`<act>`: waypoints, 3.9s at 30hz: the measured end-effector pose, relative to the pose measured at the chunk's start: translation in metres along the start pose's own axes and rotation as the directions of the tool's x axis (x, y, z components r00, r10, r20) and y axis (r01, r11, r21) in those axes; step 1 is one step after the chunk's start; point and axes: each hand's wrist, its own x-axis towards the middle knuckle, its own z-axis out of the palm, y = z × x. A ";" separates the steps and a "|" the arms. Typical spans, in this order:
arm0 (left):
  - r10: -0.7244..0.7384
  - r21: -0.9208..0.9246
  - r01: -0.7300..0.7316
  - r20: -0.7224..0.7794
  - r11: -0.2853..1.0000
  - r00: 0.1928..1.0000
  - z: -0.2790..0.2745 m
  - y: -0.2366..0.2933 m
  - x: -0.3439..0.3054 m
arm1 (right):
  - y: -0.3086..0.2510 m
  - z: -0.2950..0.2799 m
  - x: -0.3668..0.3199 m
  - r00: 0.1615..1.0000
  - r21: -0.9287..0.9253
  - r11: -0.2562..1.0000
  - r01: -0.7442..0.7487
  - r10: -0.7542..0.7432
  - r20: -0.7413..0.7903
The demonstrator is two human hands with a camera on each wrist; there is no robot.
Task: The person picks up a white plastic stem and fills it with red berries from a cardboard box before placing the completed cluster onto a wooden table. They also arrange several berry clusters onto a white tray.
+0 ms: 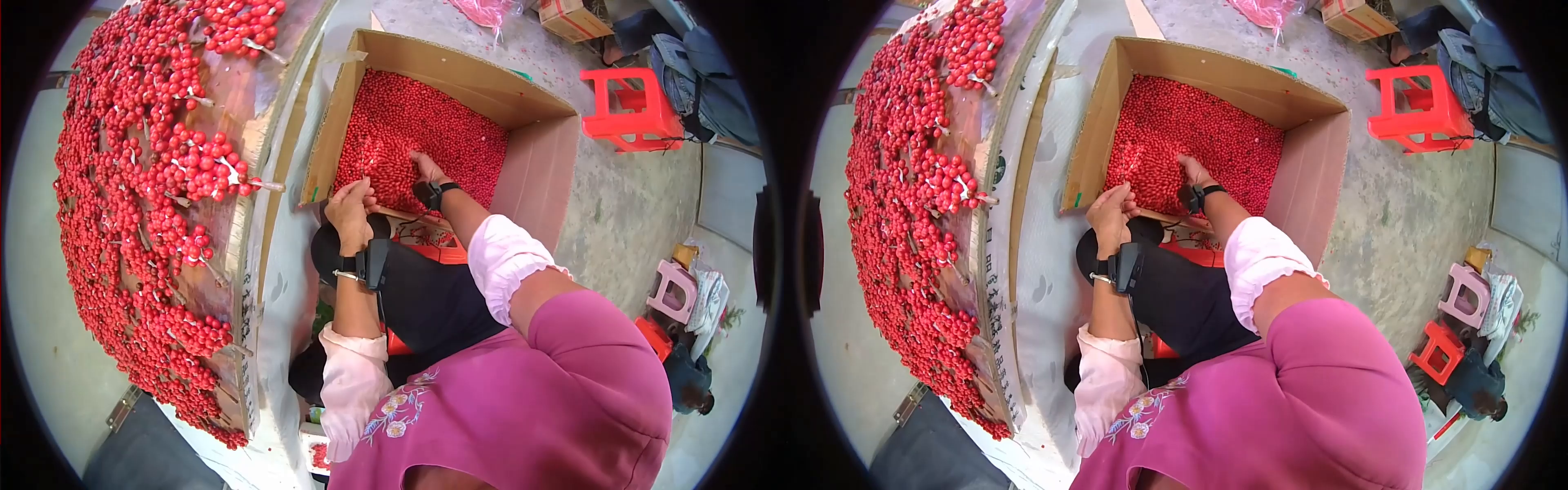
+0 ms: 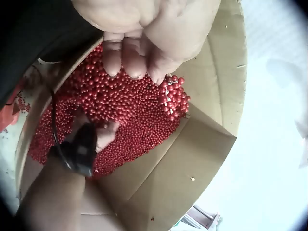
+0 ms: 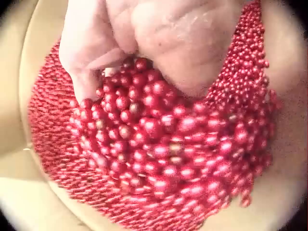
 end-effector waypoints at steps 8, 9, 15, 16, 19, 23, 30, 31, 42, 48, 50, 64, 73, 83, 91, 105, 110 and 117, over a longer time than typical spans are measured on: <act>0.011 0.029 -0.011 -0.014 1.000 1.000 0.012 0.000 0.004 | -0.096 0.074 -0.116 0.871 0.243 0.939 0.242 -0.321 0.372; 0.011 0.030 -0.010 -0.009 0.999 1.000 0.014 -0.003 0.004 | -0.100 0.084 -0.129 0.867 0.223 0.930 0.292 -0.356 0.349; 0.053 0.099 -0.053 0.007 0.994 0.999 0.015 -0.008 0.003 | -0.093 0.115 -0.142 0.804 0.241 0.911 0.336 -0.410 0.431; 0.053 0.110 -0.053 0.007 0.992 0.999 0.014 -0.008 0.002 | -0.091 0.118 -0.141 0.797 0.225 0.907 0.355 -0.420 0.435; 0.064 0.121 -0.065 0.017 0.991 0.998 0.013 -0.010 0.003 | -0.089 0.117 -0.136 0.794 0.236 0.904 0.357 -0.426 0.434; 0.035 0.113 -0.039 0.042 0.993 0.999 0.012 -0.010 0.005 | -0.092 0.109 -0.132 0.797 0.275 0.897 0.347 -0.436 0.418; -0.073 0.036 0.071 0.077 0.997 0.994 0.012 -0.006 0.008 | -0.093 0.101 -0.145 0.786 0.173 0.874 0.454 -0.484 0.384; -0.084 0.037 0.080 0.089 0.996 0.993 0.012 -0.006 0.007 | -0.094 0.103 -0.147 0.772 0.165 0.861 0.482 -0.506 0.386; -0.115 0.005 0.115 0.105 0.993 0.988 0.009 -0.006 0.009 | -0.086 0.113 -0.146 0.664 0.038 0.752 0.659 -0.604 0.442; -0.129 0.012 0.129 0.114 0.992 0.985 0.008 -0.007 0.009 | -0.085 0.114 -0.151 0.647 -0.052 0.711 0.701 -0.603 0.467; -0.125 0.006 0.125 0.120 0.992 0.985 0.008 -0.007 0.010 | -0.083 0.114 -0.151 0.641 -0.098 0.691 0.717 -0.596 0.484; -0.249 -0.185 0.272 0.140 0.944 0.958 0.001 -0.011 0.016 | 0.012 -0.011 -0.010 0.843 -0.700 0.714 0.002 -0.378 -0.383; -0.246 -0.199 0.253 0.056 0.947 0.968 -0.002 -0.011 0.021 | -0.059 0.035 -0.091 0.904 0.288 0.953 0.099 -0.207 0.374; -0.244 -0.118 0.249 0.051 0.961 0.968 0.002 -0.017 0.025 | -0.066 0.117 -0.137 0.675 -0.127 0.731 0.671 -0.530 0.514; -0.195 -0.070 0.197 0.033 0.978 0.980 0.003 -0.016 0.017 | -0.081 0.117 -0.147 0.722 0.023 0.793 0.609 -0.566 0.398; 0.069 0.022 -0.070 0.042 0.997 0.997 0.012 -0.007 0.004 | -0.029 -0.039 -0.095 0.703 -0.904 -0.276 0.328 -0.568 0.429; 0.145 0.027 -0.146 0.039 0.989 0.989 0.017 -0.004 -0.003 | -0.027 -0.037 -0.111 0.780 -0.901 -0.220 0.374 -0.451 0.434; 0.196 0.014 -0.197 0.028 0.980 0.980 0.017 -0.005 -0.005 | -0.021 -0.044 -0.107 0.787 -0.896 -0.228 0.382 -0.429 0.444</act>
